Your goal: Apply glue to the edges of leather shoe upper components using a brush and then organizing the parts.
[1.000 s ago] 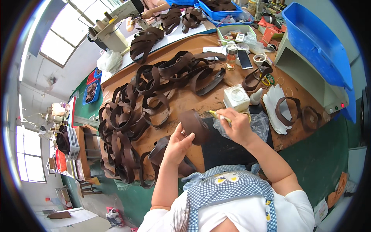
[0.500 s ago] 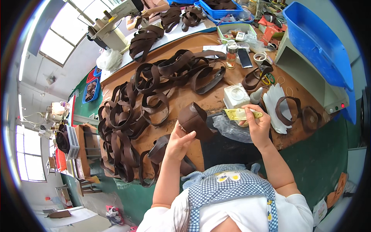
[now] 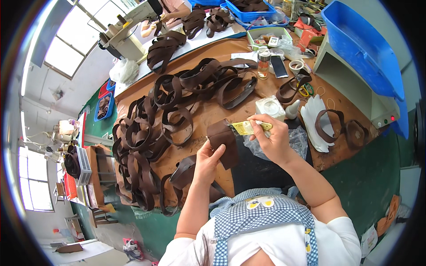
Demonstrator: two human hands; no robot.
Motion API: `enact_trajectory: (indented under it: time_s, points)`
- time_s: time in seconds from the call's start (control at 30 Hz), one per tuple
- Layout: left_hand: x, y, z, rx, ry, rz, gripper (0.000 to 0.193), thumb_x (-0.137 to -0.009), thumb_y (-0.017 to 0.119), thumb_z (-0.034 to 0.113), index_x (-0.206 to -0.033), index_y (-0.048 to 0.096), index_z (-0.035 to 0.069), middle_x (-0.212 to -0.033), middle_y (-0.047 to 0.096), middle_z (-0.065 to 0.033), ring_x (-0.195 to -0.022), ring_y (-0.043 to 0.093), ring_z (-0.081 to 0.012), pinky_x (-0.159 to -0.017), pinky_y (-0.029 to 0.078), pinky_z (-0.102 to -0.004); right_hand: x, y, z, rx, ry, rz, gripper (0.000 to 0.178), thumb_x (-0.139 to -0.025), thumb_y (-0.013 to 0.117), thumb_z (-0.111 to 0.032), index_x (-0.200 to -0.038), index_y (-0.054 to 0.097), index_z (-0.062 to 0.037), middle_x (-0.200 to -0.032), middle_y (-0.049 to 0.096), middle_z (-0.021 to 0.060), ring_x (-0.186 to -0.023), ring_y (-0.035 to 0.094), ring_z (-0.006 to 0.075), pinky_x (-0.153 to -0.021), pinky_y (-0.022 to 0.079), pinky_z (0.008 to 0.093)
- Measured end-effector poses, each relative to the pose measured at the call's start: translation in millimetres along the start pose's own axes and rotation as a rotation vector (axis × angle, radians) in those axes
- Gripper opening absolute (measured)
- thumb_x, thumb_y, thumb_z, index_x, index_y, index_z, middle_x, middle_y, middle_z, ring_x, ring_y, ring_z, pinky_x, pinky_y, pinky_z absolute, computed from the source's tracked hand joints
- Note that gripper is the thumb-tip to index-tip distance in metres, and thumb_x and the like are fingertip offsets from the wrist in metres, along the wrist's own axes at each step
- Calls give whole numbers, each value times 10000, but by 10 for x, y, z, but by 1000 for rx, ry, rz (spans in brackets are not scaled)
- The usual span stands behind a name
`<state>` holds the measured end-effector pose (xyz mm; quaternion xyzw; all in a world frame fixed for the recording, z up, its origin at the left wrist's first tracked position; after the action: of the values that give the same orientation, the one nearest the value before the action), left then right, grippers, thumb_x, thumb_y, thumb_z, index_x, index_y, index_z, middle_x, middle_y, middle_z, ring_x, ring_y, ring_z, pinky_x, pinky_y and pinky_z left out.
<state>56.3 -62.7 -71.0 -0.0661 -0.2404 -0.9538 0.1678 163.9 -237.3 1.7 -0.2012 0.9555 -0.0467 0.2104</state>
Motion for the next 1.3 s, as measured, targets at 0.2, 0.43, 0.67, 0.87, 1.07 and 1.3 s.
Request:
enact_trajectory:
  time_s: [0.2, 0.43, 0.67, 0.87, 1.07, 1.3]
  points:
    - [-12, -40, 7, 35, -18, 21, 310, -947, 614, 38, -1254, 577, 27, -1155, 663, -56, -1033, 645, -142, -903, 537, -308, 132, 47, -96, 84, -47, -88, 105, -925, 593, -48, -997, 640, 12, -874, 678, 120, -646, 685, 182, -561, 525, 269]
    - [-64, -167, 12, 132, -78, 102, 363, -926, 611, -8, -1282, 557, 38, -1161, 655, -63, -1030, 650, -168, -930, 531, -316, 490, 28, -154, 229, -241, -222, 151, -870, 608, -5, -1020, 630, -15, -847, 663, 113, -667, 673, 252, -597, 531, 320]
    - [-64, -269, -75, -81, -160, 5, 369, -901, 615, -35, -1262, 578, 34, -1100, 668, -49, -1022, 640, -149, -945, 497, -277, 419, -195, -55, 96, -70, -49, 130, -956, 566, -39, -1027, 649, 32, -839, 661, 113, -646, 679, 151, -566, 534, 237]
    - [39, -132, -139, -209, -148, 23, 244, -951, 609, 60, -1192, 611, 20, -991, 652, 18, -852, 583, -41, -725, 461, -206, 398, -226, 63, -70, 42, 27, 150, -986, 548, -69, -1041, 643, 33, -878, 660, 94, -672, 677, 140, -591, 535, 237]
    - [-37, -419, -273, -3, -247, 89, 248, -939, 628, 64, -1186, 604, 72, -998, 633, 35, -858, 590, -55, -758, 487, -231, 424, -189, 84, -100, 104, 24, 164, -997, 537, -86, -1045, 640, 33, -894, 665, 83, -672, 668, 132, -599, 529, 233]
    - [116, -246, -437, 113, -314, 106, 400, -932, 605, 22, -1302, 469, 90, -1144, 606, -30, -1026, 629, -170, -838, 548, -352, 441, -132, 169, -131, 123, 17, 163, -996, 540, -86, -1050, 640, 31, -887, 670, 77, -666, 667, 124, -597, 522, 228]
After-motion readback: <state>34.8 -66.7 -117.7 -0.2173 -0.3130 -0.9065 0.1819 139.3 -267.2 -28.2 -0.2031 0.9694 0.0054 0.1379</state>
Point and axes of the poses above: each hand's wrist, its own x-axis away from the middle knuckle, its own y-axis out of the palm, z = x × y, the point moved 5 cm from there along -x, towards the middle knuckle
